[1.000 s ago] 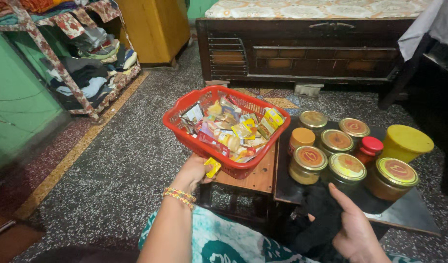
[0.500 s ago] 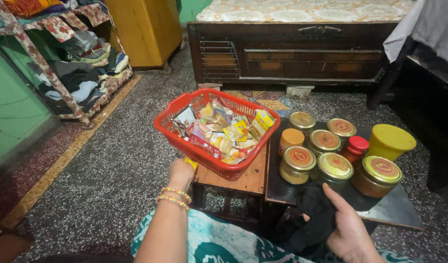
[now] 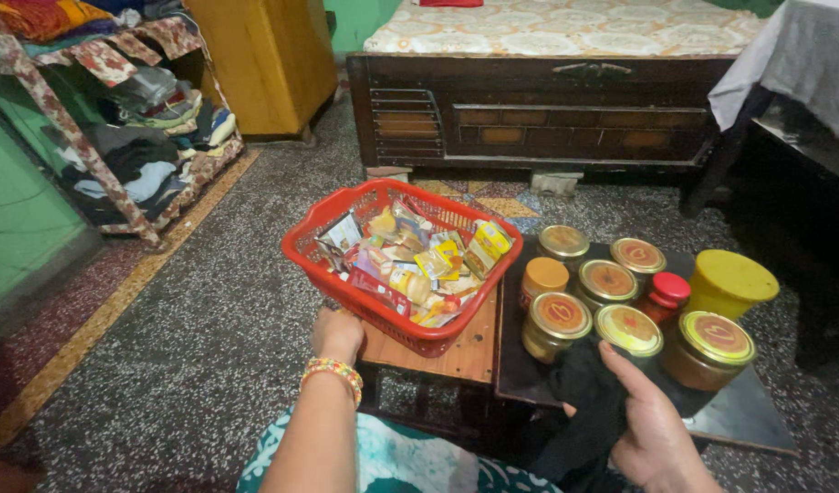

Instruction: The person wipes the exterior of several glass jars with a black cloth. They pick up each jar from a red basket, wipe it, and place it on a small table. The person handles the jars one at a time and continues the process for multiple jars.

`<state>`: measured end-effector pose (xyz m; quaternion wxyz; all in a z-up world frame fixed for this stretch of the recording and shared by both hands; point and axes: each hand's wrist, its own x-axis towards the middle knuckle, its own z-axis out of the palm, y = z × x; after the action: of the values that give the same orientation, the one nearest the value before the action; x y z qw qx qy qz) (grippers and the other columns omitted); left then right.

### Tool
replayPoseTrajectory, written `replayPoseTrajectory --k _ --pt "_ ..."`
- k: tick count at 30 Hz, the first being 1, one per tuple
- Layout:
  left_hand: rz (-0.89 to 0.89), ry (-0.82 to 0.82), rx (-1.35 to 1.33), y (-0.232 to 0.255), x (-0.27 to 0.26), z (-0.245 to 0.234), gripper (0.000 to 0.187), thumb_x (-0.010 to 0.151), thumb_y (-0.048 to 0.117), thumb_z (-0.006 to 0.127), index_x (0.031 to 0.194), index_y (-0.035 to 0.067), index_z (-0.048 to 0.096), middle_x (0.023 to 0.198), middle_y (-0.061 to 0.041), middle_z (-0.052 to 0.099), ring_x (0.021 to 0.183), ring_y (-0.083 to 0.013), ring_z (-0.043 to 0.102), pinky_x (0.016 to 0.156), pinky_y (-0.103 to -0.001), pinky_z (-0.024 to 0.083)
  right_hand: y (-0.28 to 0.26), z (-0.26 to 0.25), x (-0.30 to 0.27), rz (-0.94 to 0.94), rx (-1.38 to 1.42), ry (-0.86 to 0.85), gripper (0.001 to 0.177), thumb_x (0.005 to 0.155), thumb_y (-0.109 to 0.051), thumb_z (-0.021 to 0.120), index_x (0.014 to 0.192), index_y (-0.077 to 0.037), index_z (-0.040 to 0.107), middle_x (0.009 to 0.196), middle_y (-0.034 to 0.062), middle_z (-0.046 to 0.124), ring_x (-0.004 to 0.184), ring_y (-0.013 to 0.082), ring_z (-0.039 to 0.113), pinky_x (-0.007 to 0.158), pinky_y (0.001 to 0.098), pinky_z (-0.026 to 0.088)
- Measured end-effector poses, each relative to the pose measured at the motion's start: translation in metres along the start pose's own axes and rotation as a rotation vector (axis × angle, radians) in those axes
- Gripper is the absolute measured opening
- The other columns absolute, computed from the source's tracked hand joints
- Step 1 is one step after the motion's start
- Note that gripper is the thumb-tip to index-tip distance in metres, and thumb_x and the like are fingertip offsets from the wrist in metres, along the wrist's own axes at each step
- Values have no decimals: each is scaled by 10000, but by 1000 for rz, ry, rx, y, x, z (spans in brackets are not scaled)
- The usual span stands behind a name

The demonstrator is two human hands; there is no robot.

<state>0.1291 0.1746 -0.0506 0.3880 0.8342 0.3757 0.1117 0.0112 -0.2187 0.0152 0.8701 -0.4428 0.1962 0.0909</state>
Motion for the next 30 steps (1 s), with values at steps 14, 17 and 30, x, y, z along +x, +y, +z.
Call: replayPoseTrajectory --k 14,17,30 --pt "559 547 -143 25 -17 -39 314 823 155 695 1120 58 660 1121 -171 682 1099 -381 627 950 -532 455 -27 50 14 -59 -145 -240 342 1026 -326 564 1205 -70 705 1026 72 758 855 228 706 741 407 574" --pt "852 528 -212 45 -11 -43 242 860 107 658 1094 43 660 1130 -169 683 1093 -369 637 954 -495 483 -23 60 4 -23 -173 -52 349 969 -289 547 1245 -121 677 1059 45 747 883 221 700 758 417 562" --pt "838 -379 556 137 4 -8 556 733 25 696 1260 201 676 1191 -139 702 1128 -330 673 964 -434 519 -15 36 38 -24 -263 -47 424 966 -320 538 1272 -55 667 1063 131 772 877 253 720 756 407 569"
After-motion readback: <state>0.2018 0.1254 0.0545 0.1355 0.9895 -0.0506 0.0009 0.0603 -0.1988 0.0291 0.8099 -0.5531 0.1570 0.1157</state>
